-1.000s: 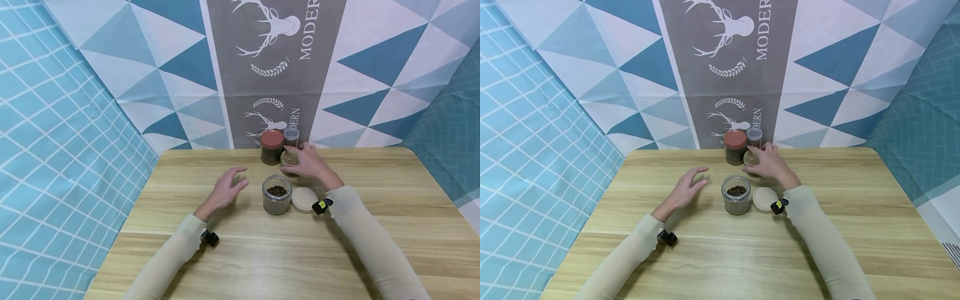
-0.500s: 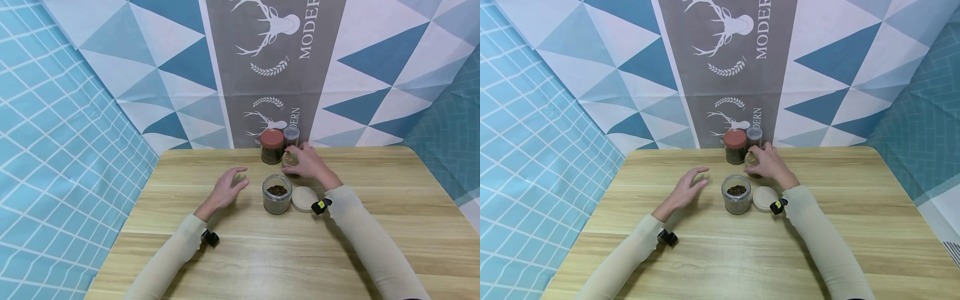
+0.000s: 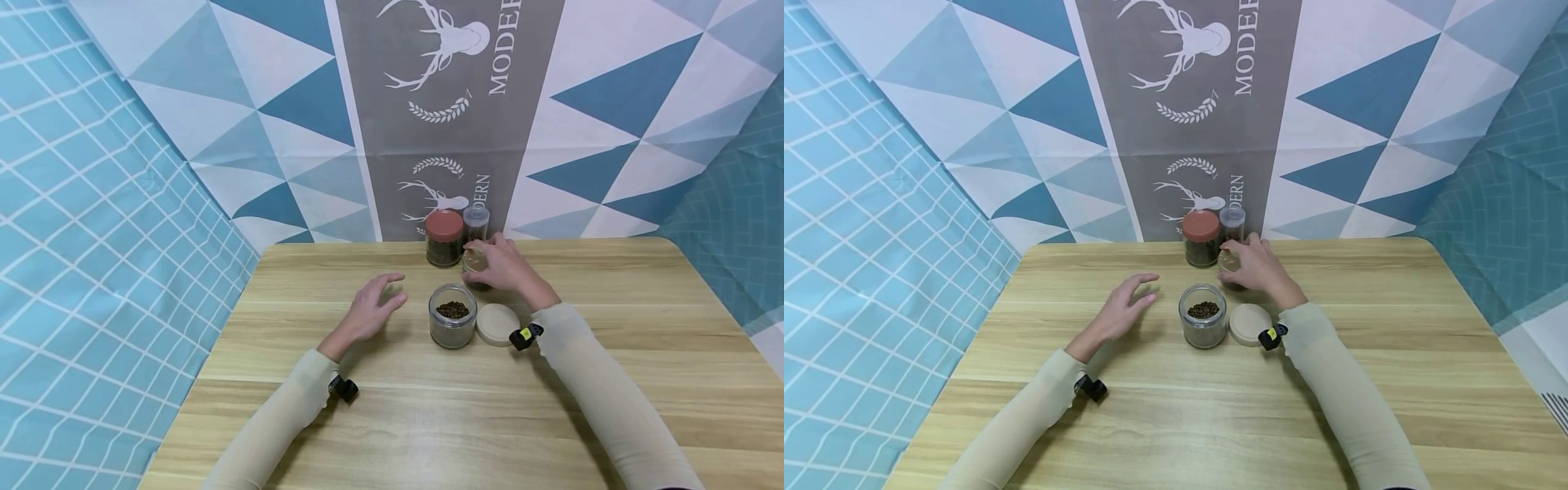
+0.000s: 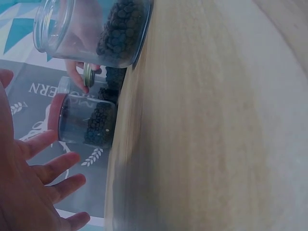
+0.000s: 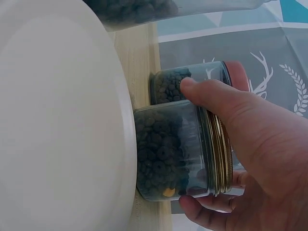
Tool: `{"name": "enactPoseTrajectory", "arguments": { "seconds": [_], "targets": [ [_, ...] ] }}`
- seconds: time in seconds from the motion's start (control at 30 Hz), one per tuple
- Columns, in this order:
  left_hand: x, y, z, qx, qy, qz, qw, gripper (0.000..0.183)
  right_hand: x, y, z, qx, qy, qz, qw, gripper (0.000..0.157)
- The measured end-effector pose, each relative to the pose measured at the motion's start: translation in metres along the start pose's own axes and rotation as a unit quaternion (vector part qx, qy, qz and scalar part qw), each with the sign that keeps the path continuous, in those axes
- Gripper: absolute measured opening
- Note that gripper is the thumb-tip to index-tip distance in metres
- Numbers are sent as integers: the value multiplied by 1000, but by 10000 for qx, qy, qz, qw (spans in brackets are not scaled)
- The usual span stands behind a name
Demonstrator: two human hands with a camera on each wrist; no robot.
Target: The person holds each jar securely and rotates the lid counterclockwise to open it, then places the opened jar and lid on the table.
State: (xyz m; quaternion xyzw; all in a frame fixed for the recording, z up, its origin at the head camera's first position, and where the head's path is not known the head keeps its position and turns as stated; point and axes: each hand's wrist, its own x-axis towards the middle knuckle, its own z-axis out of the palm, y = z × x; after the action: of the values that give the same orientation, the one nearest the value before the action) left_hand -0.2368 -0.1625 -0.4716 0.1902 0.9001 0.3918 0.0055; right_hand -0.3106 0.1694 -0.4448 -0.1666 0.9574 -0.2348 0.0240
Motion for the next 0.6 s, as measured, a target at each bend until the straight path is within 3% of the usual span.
{"name": "enactPoseTrajectory", "arguments": {
  "seconds": [0.37, 0.6],
  "targets": [
    [4, -19, 7, -66, 94, 206, 9997, 70, -1, -1, 0, 64, 28, 59, 10000, 80],
    [1, -10, 4, -103, 30, 226, 9997, 72, -2, -3, -2, 39, 54, 41, 10000, 77]
  ]
}}
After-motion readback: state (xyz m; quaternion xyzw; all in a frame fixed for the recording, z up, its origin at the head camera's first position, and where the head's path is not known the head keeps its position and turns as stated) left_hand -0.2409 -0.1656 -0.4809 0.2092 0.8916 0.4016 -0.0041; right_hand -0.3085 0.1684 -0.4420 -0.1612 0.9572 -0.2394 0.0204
